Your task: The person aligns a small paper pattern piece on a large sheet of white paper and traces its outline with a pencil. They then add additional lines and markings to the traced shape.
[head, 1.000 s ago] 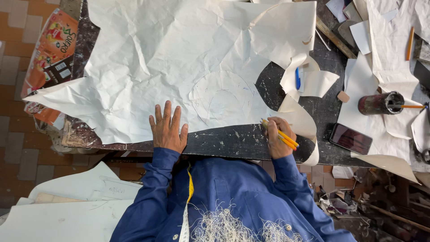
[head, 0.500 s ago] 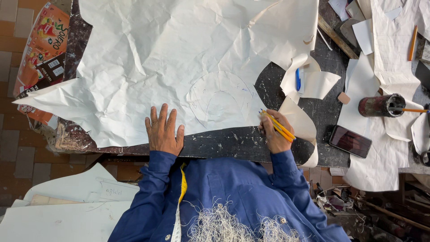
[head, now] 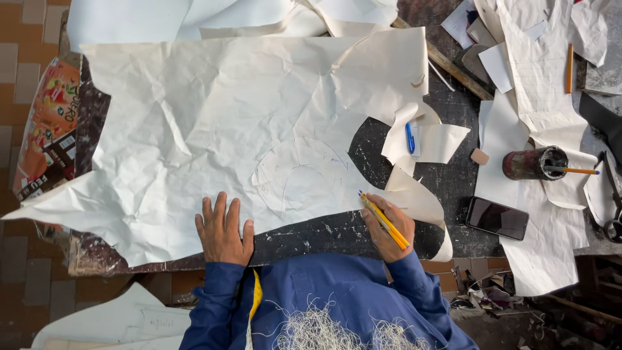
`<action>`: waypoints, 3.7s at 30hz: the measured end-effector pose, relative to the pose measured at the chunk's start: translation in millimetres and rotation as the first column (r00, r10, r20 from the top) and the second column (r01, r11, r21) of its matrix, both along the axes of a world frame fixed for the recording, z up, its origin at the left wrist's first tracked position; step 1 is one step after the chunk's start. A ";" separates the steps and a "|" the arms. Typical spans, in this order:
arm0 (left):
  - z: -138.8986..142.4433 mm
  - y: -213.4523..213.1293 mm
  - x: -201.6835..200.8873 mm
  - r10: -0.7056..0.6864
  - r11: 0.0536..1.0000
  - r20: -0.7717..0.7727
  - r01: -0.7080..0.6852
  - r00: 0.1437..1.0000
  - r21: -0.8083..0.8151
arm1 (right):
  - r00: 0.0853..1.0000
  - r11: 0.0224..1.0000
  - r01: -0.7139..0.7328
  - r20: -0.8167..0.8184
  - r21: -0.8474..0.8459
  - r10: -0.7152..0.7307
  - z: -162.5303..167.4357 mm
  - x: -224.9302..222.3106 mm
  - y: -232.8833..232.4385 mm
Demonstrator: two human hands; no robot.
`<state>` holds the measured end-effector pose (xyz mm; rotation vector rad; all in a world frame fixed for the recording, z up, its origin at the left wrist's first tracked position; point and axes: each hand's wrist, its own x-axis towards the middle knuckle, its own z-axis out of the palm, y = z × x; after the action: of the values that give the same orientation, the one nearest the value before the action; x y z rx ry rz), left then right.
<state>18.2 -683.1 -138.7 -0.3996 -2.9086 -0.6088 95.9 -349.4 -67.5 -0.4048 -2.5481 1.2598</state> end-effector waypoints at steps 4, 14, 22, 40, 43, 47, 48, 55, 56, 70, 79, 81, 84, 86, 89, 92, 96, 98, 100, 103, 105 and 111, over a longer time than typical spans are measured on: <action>-0.7 5.2 -6.2 0.002 1.000 -0.006 -0.002 1.000 -0.010 | 0.994 0.996 0.038 -0.099 -0.078 -0.045 6.7 -4.3 24.0; -0.8 -5.1 -6.9 0.011 1.000 -0.017 -0.011 1.000 0.013 | 0.992 0.997 0.054 -0.118 0.048 -0.048 7.7 -9.2 15.4; 0.1 16.9 1.8 0.000 1.000 -0.040 -0.001 0.999 -0.010 | 0.973 0.975 -0.093 -0.189 0.201 0.132 30.9 -1.9 16.5; -6.1 12.3 13.1 -0.007 1.000 -0.037 0.006 0.999 -0.025 | 0.979 0.969 0.048 -0.205 0.241 0.002 26.3 33.8 34.9; -7.9 11.1 12.5 -0.001 1.000 -0.039 0.000 0.999 -0.020 | 0.982 0.962 0.056 -0.190 0.268 -0.004 28.1 32.8 45.7; -9.0 10.1 11.9 0.006 1.000 -0.039 -0.006 0.999 -0.020 | 0.983 0.945 0.134 -0.158 0.297 -0.090 33.8 30.3 61.8; -9.1 10.2 11.8 0.006 1.000 -0.038 -0.007 0.999 -0.020 | 0.982 0.943 0.146 -0.156 0.300 -0.103 34.3 30.1 64.5; -8.0 13.7 9.0 0.010 0.999 -0.034 -0.012 0.999 -0.032 | 0.986 0.913 0.126 -0.151 0.389 -0.072 16.9 26.3 78.9; -8.1 14.3 8.6 0.010 0.999 -0.037 -0.011 0.999 -0.034 | 0.983 0.909 0.139 -0.163 0.392 -0.079 12.3 24.9 85.5; 2.7 15.0 6.7 -0.004 1.000 -0.023 0.004 1.000 -0.024 | 0.922 0.824 0.250 0.134 0.509 -0.363 -28.7 21.1 186.6; 25.3 95.9 -20.7 -0.324 0.946 0.054 0.323 0.945 0.027 | 0.974 0.831 0.213 -0.042 0.514 -0.223 0.7 40.5 138.0; 21.7 126.8 -29.4 -0.420 0.907 0.080 0.419 0.904 0.034 | 0.982 0.816 0.183 -0.065 0.548 -0.177 5.0 39.5 126.0; 12.3 171.6 -39.4 -0.512 0.856 0.120 0.517 0.850 -0.005 | 0.982 0.843 0.186 -0.063 0.505 -0.179 8.3 40.7 109.8; 7.9 188.6 -44.2 -0.523 0.838 0.147 0.539 0.839 -0.092 | 0.984 0.860 0.175 -0.097 0.479 -0.147 11.6 45.0 106.4; 8.1 199.6 -44.9 -0.515 0.813 0.193 0.547 0.835 -0.198 | 0.970 0.858 0.240 -0.081 0.453 -0.229 15.9 57.2 110.8; 18.4 202.0 -48.6 -0.518 0.799 0.272 0.572 0.811 -0.186 | 0.951 0.833 0.299 -0.073 0.466 -0.300 19.2 68.5 125.8; 36.3 198.9 -72.8 -0.565 0.800 0.357 0.599 0.744 0.018 | 0.920 0.874 0.370 0.003 0.315 -0.391 17.2 64.4 157.1; 40.5 183.4 -83.7 -0.606 0.795 0.240 0.563 0.758 0.226 | 0.901 0.891 0.408 0.072 0.199 -0.428 11.6 51.8 175.7; 38.8 156.2 -88.2 -0.566 0.748 -0.024 0.526 0.824 0.404 | 0.955 0.881 0.277 -0.006 0.383 -0.298 3.5 36.7 194.3; 28.8 95.1 -88.9 -0.314 0.879 -0.028 0.302 0.949 0.370 | 0.992 0.696 0.005 0.084 0.718 -0.094 -14.8 19.9 209.3; 21.0 50.7 -85.5 -0.143 0.950 -0.033 0.146 0.989 0.276 | 0.988 0.700 -0.097 0.155 0.707 -0.019 -24.9 13.2 214.9; 8.9 -31.3 -47.0 0.147 0.963 -0.034 -0.135 0.988 0.234 | 0.998 0.567 0.061 -0.040 0.821 -0.048 -5.9 -4.0 214.3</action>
<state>-28.8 -714.4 -129.8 -0.1730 -2.7449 -0.8874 91.9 -135.0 -73.4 -0.2376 -2.7205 -0.0743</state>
